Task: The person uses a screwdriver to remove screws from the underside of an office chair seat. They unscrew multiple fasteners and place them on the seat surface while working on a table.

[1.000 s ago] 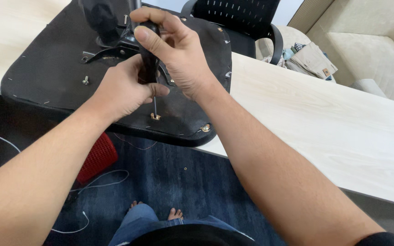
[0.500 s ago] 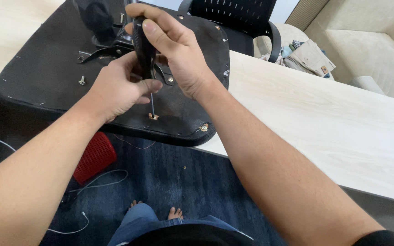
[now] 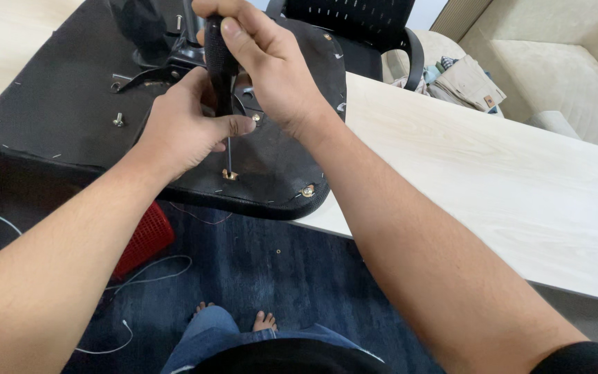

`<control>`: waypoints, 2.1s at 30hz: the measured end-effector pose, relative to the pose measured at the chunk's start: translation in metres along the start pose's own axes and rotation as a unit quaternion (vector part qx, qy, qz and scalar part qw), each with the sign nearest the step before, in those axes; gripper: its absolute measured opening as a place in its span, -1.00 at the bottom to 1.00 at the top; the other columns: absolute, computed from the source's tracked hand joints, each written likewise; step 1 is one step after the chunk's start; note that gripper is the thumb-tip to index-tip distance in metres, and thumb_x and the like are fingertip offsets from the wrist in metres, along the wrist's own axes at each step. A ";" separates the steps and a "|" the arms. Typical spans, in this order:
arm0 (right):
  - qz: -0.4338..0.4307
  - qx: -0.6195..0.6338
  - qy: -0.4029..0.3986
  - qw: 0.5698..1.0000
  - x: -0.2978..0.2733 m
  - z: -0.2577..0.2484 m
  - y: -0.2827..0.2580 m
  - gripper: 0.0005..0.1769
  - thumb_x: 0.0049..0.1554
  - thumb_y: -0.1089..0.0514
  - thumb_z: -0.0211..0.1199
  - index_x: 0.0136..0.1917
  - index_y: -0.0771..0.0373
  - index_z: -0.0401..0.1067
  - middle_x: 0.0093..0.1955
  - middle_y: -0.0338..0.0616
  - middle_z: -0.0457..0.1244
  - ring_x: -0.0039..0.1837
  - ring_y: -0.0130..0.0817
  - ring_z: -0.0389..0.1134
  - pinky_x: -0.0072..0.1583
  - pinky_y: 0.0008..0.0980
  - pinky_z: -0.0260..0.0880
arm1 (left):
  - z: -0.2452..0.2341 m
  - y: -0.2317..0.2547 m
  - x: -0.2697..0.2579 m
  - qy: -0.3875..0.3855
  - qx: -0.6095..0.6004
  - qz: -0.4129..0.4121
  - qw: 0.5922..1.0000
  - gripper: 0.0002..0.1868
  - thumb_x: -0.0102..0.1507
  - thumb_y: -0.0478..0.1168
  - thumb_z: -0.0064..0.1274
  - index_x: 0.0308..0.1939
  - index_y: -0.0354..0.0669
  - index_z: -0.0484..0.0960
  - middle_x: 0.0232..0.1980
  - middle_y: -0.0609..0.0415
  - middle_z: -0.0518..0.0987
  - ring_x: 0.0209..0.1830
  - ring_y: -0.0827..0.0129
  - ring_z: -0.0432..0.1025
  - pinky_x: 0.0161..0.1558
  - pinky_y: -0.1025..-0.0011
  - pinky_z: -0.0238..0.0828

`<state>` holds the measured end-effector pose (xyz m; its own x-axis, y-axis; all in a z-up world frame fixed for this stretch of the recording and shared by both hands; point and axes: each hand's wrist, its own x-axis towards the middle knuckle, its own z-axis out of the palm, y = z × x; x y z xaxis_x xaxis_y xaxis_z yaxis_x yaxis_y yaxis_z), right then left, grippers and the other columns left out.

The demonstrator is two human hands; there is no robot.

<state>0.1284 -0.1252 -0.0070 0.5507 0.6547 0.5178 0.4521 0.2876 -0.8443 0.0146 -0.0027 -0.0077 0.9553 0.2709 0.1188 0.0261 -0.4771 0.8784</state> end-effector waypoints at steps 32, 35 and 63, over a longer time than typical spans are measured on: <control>-0.013 0.085 0.013 0.996 0.007 0.013 0.008 -0.62 0.40 0.01 0.19 0.38 0.24 0.37 0.19 -0.20 0.39 0.22 -0.43 0.43 0.34 -0.36 0.51 | -0.008 -0.005 0.000 -0.058 -0.081 -0.026 0.995 -0.78 0.25 -0.13 0.20 -0.10 -0.09 0.58 -0.28 0.21 0.60 -0.20 0.53 0.54 -0.20 0.48 0.59; 0.001 0.009 0.062 0.998 -0.002 0.027 0.008 -0.61 0.38 -0.01 0.23 0.34 0.26 0.42 0.06 -0.19 0.35 0.12 -0.44 0.37 0.20 -0.38 0.48 | -0.008 -0.005 -0.001 -0.049 -0.072 -0.020 0.996 -0.74 0.20 -0.12 0.23 -0.08 -0.05 0.58 -0.26 0.25 0.63 -0.19 0.55 0.55 -0.21 0.47 0.60; -0.084 0.031 -0.037 0.995 0.010 0.012 -0.005 -0.76 0.35 0.01 0.31 0.15 0.21 0.52 0.03 -0.33 0.39 0.16 -0.57 0.40 0.32 -0.48 0.41 | -0.006 -0.004 -0.005 -0.031 -0.023 -0.061 0.997 -0.77 0.22 -0.06 0.26 -0.27 -0.08 0.58 -0.39 0.19 0.60 -0.40 0.50 0.50 -0.33 0.49 0.50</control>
<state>0.1229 -0.1116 0.0005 0.4160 0.6426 0.6435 0.4885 0.4390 -0.7541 0.0076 0.0025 -0.0090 0.9620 0.2724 -0.0172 0.1309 -0.4052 0.9048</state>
